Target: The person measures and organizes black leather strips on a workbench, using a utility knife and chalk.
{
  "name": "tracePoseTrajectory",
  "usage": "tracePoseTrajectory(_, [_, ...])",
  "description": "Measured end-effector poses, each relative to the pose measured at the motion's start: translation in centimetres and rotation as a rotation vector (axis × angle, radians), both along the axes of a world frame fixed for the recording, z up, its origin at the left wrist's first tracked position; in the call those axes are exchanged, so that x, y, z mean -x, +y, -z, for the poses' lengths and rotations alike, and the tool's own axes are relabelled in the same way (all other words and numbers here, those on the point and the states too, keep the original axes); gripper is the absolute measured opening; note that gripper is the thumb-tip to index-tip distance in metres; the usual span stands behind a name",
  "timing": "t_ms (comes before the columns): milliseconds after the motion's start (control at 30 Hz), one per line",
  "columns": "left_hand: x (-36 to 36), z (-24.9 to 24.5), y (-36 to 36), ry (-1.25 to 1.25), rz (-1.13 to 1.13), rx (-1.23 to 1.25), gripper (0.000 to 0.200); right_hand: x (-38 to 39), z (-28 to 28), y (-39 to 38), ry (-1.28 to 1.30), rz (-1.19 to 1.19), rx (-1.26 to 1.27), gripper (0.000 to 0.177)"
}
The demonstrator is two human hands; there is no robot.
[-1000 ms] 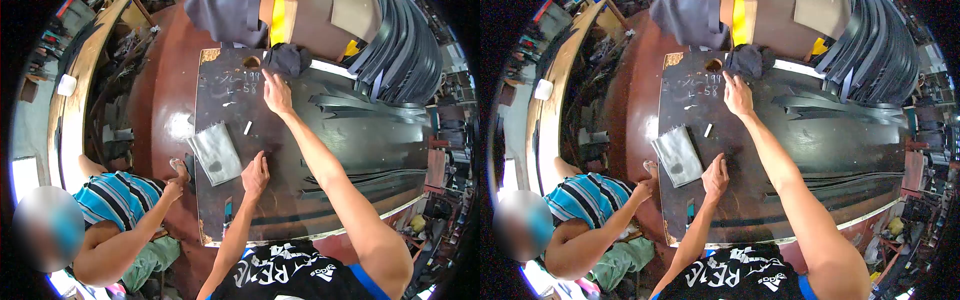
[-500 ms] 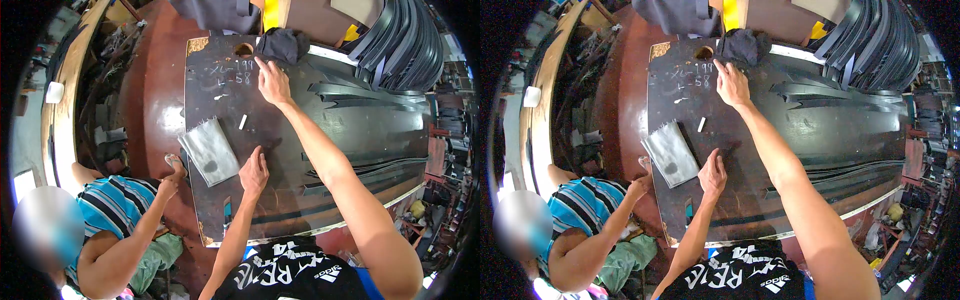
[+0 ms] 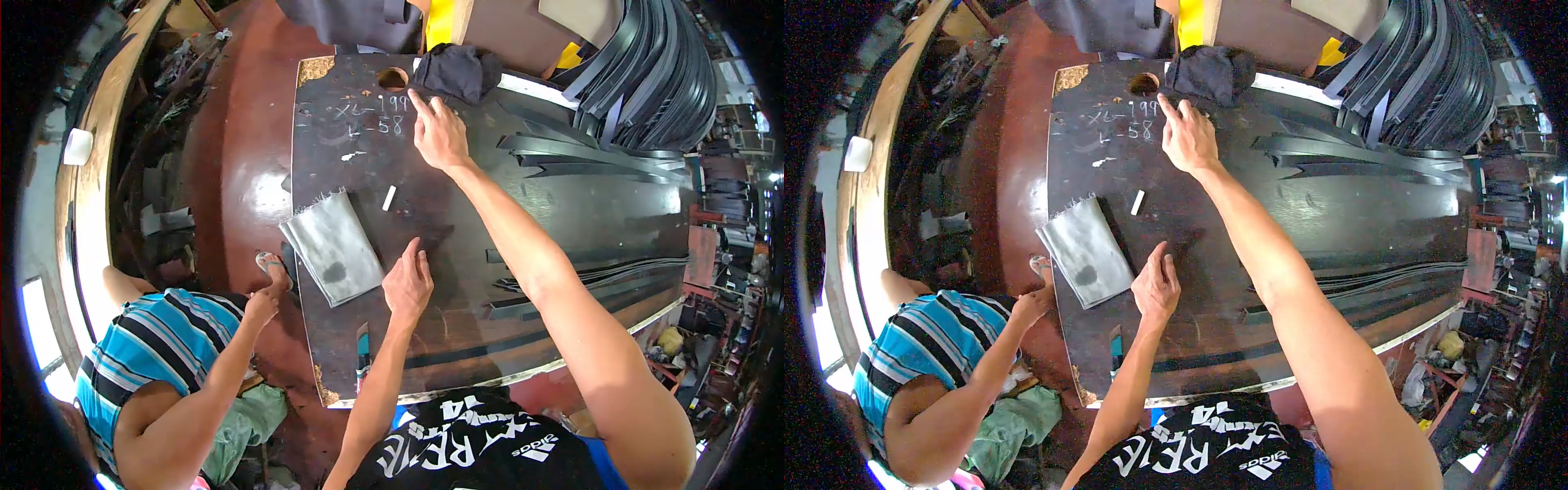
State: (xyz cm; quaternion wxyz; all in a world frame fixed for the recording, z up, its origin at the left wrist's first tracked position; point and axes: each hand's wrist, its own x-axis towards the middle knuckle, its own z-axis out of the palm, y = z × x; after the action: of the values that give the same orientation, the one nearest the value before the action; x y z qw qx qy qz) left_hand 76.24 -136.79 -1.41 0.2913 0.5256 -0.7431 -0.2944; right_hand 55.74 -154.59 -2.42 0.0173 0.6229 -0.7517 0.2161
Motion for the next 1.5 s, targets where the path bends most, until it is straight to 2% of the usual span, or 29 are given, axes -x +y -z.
tracePoseTrajectory(200, [-0.1, 0.2, 0.0, -0.014, 0.014, 0.022, 0.024, 0.1, -0.2, -0.1, -0.010, 0.006, -0.072, 0.051])
tracePoseTrajectory(333, [-0.1, 0.5, 0.0, -0.033, 0.023, 0.006, 0.024, 0.0, -0.2, -0.1, -0.012, 0.005, -0.014, 0.052])
tracePoseTrajectory(400, [0.2, 0.7, -0.1, 0.018, -0.017, 0.106, 0.027, 0.1, -0.3, 0.0, -0.005, 0.001, -0.058, 0.051])
tracePoseTrajectory(967, [0.2, 0.5, 0.0, 0.019, -0.005, 0.101, 0.026, 0.1, 0.2, 0.1, -0.011, 0.015, 0.021, 0.049])
tracePoseTrajectory(1033, [0.2, 0.5, 0.0, 0.017, -0.006, 0.102, 0.026, 0.1, -0.1, 0.1, -0.006, 0.014, -0.054, 0.048])
tracePoseTrajectory(1167, [0.2, 0.6, 0.0, 0.004, -0.004, 0.102, 0.026, 0.1, -0.1, 0.0, -0.016, 0.014, -0.050, 0.048])
tracePoseTrajectory(1500, [0.2, 0.3, -0.1, -0.008, -0.001, 0.101, 0.026, 0.2, 0.3, -0.1, -0.034, 0.015, 0.027, 0.045])
